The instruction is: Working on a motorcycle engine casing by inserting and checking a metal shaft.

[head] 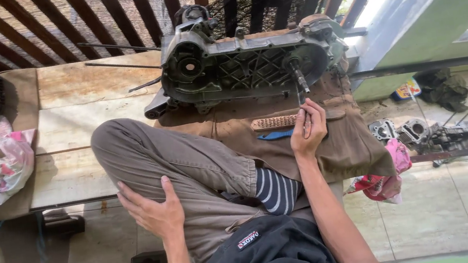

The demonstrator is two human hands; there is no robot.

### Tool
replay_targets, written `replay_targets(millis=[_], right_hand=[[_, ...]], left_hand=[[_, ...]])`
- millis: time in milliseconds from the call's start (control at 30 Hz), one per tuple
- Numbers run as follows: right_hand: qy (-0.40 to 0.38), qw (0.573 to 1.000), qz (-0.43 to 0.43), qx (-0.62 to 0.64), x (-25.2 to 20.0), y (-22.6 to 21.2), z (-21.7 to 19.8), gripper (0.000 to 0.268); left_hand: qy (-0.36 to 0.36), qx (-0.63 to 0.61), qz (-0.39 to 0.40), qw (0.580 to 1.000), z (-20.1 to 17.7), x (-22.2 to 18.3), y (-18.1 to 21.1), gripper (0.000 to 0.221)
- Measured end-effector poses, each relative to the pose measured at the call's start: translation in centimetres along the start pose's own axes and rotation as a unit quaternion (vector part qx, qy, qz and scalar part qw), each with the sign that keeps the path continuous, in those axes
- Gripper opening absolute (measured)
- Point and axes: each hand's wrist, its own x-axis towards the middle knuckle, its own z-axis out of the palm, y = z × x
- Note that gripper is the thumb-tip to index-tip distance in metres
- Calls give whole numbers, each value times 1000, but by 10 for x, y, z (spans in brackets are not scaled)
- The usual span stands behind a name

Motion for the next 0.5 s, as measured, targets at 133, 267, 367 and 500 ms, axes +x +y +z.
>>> replay_targets(millis=[133, 267, 367, 500], right_hand=[[-31, 999, 4, 26, -5, 4, 3, 6], [-14, 1000, 1, 9, -4, 8, 2, 7], [-40, 999, 34, 11, -2, -7, -1, 10], [-51, 997, 63, 13, -3, -11, -5, 11]], left_hand=[[2, 3, -5, 1000, 3, -1, -2, 91], [-51, 32, 0, 998, -4, 0, -1, 95], [-229, 79, -37, 970, -42, 19, 17, 109], [-446, 211, -80, 866, -63, 40, 10, 141]])
